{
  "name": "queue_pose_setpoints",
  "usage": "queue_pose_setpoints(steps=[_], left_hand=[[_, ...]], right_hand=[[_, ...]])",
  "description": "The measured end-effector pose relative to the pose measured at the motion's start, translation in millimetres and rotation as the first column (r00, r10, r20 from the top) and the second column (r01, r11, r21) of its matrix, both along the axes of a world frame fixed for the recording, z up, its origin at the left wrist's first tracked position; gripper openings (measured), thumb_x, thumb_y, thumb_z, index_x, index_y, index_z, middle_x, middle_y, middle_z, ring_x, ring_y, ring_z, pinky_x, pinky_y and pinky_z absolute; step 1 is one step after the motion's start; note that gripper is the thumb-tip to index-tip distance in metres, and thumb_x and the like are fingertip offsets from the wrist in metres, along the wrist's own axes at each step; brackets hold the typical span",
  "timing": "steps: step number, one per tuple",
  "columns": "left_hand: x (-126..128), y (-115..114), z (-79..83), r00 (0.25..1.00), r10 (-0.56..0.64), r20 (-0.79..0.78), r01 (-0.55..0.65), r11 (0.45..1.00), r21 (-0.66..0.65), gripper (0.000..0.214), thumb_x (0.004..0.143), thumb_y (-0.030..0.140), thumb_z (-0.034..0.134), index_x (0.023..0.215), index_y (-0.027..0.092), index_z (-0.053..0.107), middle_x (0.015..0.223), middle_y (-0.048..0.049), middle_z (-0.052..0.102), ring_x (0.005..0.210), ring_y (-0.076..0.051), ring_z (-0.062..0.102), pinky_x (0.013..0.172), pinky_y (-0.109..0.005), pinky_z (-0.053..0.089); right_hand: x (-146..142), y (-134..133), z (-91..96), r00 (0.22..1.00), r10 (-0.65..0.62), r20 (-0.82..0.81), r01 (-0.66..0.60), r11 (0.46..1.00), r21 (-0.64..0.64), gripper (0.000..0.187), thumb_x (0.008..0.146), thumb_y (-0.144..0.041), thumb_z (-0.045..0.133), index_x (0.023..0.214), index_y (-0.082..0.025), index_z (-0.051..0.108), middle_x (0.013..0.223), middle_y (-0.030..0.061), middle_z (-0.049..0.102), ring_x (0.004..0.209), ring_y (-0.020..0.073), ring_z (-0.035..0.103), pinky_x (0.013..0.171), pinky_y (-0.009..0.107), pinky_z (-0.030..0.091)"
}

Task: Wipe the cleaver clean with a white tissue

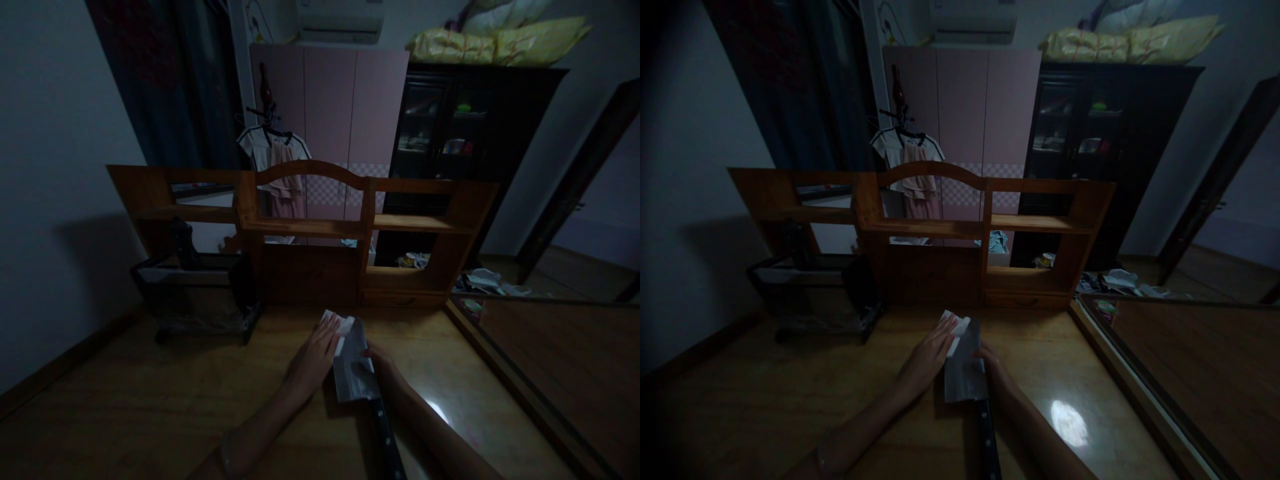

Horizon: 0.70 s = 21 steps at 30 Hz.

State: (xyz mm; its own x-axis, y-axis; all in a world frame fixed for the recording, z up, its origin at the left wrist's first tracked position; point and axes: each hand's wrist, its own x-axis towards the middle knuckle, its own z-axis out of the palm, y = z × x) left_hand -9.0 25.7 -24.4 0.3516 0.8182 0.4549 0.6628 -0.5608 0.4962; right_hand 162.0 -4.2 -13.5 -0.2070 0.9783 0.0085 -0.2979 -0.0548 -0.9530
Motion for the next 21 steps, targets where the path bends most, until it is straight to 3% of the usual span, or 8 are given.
queue_pose_setpoints(steps=[6,9,13,17,21], left_hand=[[-1.4,0.3,-4.3,0.998,0.029,0.047,-0.028,0.999,-0.033,0.047,0.096,0.038,0.025,0.142,0.027,0.03,0.15,0.0013,0.024,0.138,-0.014,0.02,0.114,-0.037,0.025],[-2.6,1.3,-7.6,0.998,0.024,0.053,-0.022,0.999,-0.044,0.048,0.096,0.038,0.025,0.143,0.028,0.027,0.151,0.0011,0.021,0.138,-0.015,0.019,0.114,-0.038,0.025],[-2.9,1.0,-10.8,1.0,-0.003,0.027,0.004,0.999,-0.047,0.052,0.095,0.04,0.026,0.145,0.027,0.02,0.152,0.0006,0.016,0.139,-0.016,0.014,0.114,-0.037,0.024],[-2.3,0.2,-14.2,1.0,-0.009,-0.01,0.009,0.999,-0.034,0.06,0.093,0.045,0.031,0.147,0.025,0.012,0.153,-0.0027,0.01,0.14,-0.018,0.009,0.114,-0.039,0.023],[-1.8,0.5,-17.0,0.999,-0.012,-0.051,0.01,1.0,-0.028,0.067,0.091,0.05,0.035,0.147,0.022,0.011,0.153,-0.0051,0.006,0.14,-0.02,0.005,0.114,-0.04,0.02]], right_hand=[[-0.1,-1.9,-0.3,1.0,-0.016,-0.024,0.016,1.0,-0.022,0.036,0.082,-0.044,0.056,0.107,-0.018,0.06,0.102,0.0082,0.065,0.09,0.0222,0.061,0.083,0.04,0.047],[-0.7,-0.7,-5.0,0.999,-0.015,-0.04,0.014,1.0,-0.027,0.036,0.076,-0.041,0.06,0.103,-0.019,0.064,0.097,0.008,0.067,0.087,0.0249,0.062,0.08,0.039,0.048],[0.5,0.7,-10.3,0.997,-0.018,-0.081,0.013,0.998,-0.063,0.041,0.069,-0.035,0.061,0.105,-0.016,0.064,0.091,0.0072,0.069,0.082,0.0245,0.064,0.076,0.036,0.048],[4.1,-1.4,-8.8,0.994,0.029,-0.107,-0.046,0.986,-0.159,0.044,0.069,-0.036,0.061,0.108,-0.015,0.062,0.091,0.0082,0.07,0.079,0.0243,0.065,0.07,0.034,0.05],[6.2,-1.6,-8.5,0.991,0.039,-0.131,-0.061,0.984,-0.167,0.045,0.07,-0.034,0.061,0.11,-0.015,0.061,0.093,0.0083,0.07,0.077,0.0245,0.066,0.07,0.036,0.051]])
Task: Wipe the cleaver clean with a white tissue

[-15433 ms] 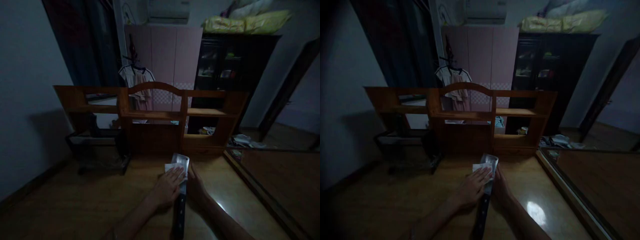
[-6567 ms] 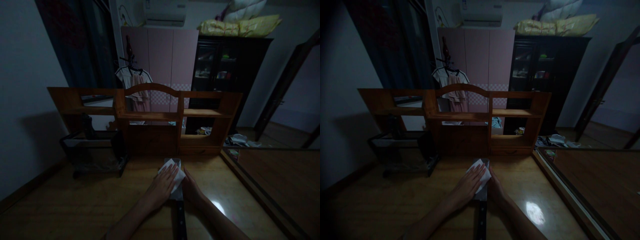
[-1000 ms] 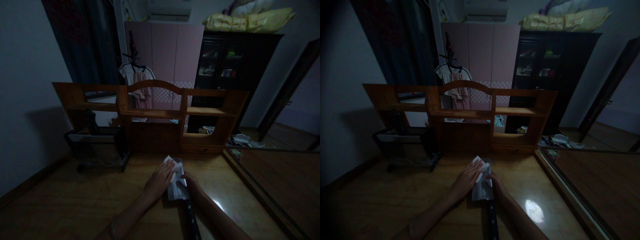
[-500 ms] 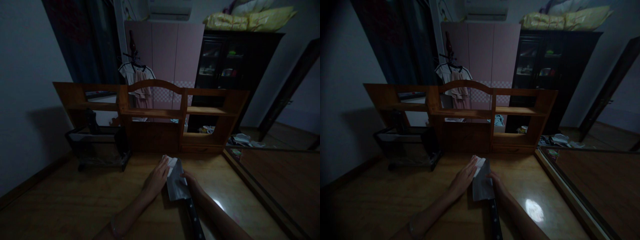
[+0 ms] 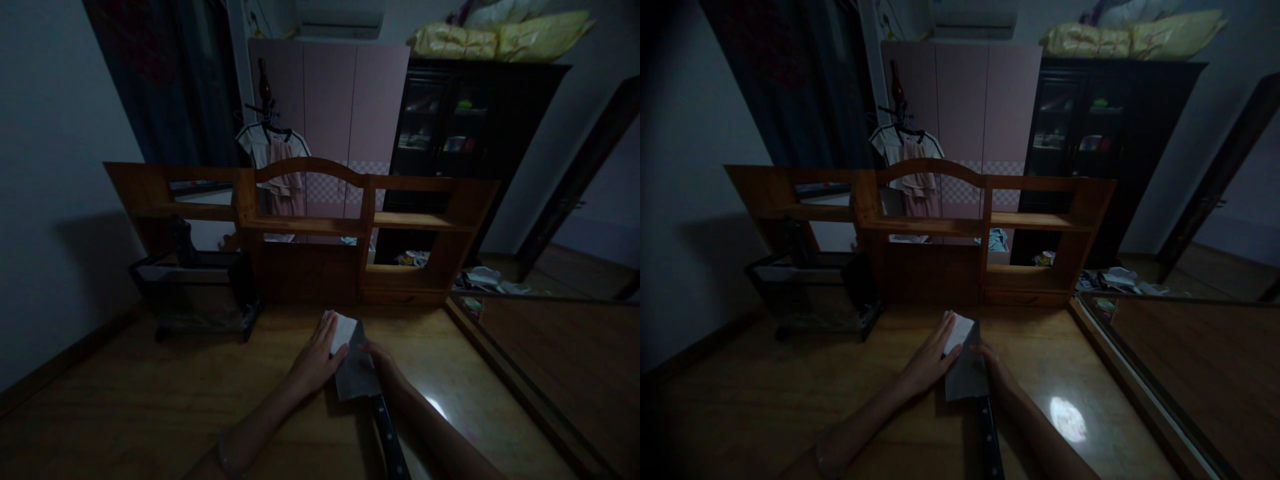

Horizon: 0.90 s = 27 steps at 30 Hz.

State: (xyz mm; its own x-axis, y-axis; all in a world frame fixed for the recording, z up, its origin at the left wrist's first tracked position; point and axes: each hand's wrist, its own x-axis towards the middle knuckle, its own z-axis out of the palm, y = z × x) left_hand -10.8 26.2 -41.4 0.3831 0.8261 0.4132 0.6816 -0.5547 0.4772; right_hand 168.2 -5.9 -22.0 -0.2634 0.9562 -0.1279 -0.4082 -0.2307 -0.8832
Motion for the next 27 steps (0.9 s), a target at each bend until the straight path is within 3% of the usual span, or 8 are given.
queue_pose_setpoints(steps=[7,11,19,24,27], left_hand=[[-0.6,-3.2,5.9,1.0,-0.005,0.007,0.005,1.0,-0.01,0.063,0.092,0.049,0.031,0.146,0.023,0.013,0.153,-0.0039,0.007,0.14,-0.018,0.007,0.115,-0.04,0.019],[-2.4,-5.6,12.1,0.999,-0.022,0.044,0.023,0.999,-0.023,0.055,0.095,0.045,0.024,0.146,0.025,0.015,0.153,-0.0006,0.012,0.14,-0.015,0.009,0.115,-0.037,0.02],[-2.9,-3.2,12.3,0.998,-0.054,0.042,0.056,0.997,-0.048,0.05,0.097,0.039,0.018,0.145,0.026,0.02,0.153,0.0035,0.013,0.14,-0.013,0.011,0.116,-0.036,0.017],[-2.3,-1.2,8.6,0.996,-0.083,-0.034,0.083,0.997,0.006,0.051,0.097,0.039,0.02,0.146,0.026,0.018,0.152,0.0038,0.014,0.14,-0.014,0.009,0.116,-0.037,0.017],[-2.3,-0.1,7.5,0.994,-0.076,-0.076,0.078,0.996,0.035,0.053,0.096,0.041,0.024,0.146,0.026,0.016,0.153,0.0031,0.014,0.141,-0.015,0.008,0.116,-0.039,0.017]], right_hand=[[-0.9,0.1,-0.1,1.0,-0.02,-0.016,0.021,0.999,0.026,0.037,0.071,-0.032,0.06,0.103,-0.014,0.063,0.088,0.0076,0.07,0.074,0.0238,0.065,0.07,0.035,0.05],[-6.2,-0.1,4.8,0.999,-0.034,-0.011,0.035,0.997,0.063,0.037,0.071,-0.033,0.062,0.102,-0.015,0.064,0.096,0.0082,0.069,0.085,0.0255,0.064,0.077,0.037,0.049],[-12.9,3.1,6.9,0.998,-0.068,0.006,0.067,0.993,0.099,0.03,0.09,-0.037,0.052,0.111,-0.016,0.056,0.112,0.007,0.059,0.094,0.019,0.059,0.082,0.039,0.05],[-4.0,4.3,-1.1,0.999,-0.051,-0.01,0.052,0.993,0.104,0.027,0.077,-0.031,0.061,0.098,-0.015,0.067,0.093,0.0068,0.069,0.087,0.0247,0.062,0.079,0.036,0.047],[-0.6,6.4,-7.9,0.999,-0.019,-0.032,0.022,0.996,0.086,0.036,0.069,-0.028,0.06,0.102,-0.014,0.066,0.092,0.0076,0.07,0.083,0.0252,0.063,0.076,0.035,0.046]])
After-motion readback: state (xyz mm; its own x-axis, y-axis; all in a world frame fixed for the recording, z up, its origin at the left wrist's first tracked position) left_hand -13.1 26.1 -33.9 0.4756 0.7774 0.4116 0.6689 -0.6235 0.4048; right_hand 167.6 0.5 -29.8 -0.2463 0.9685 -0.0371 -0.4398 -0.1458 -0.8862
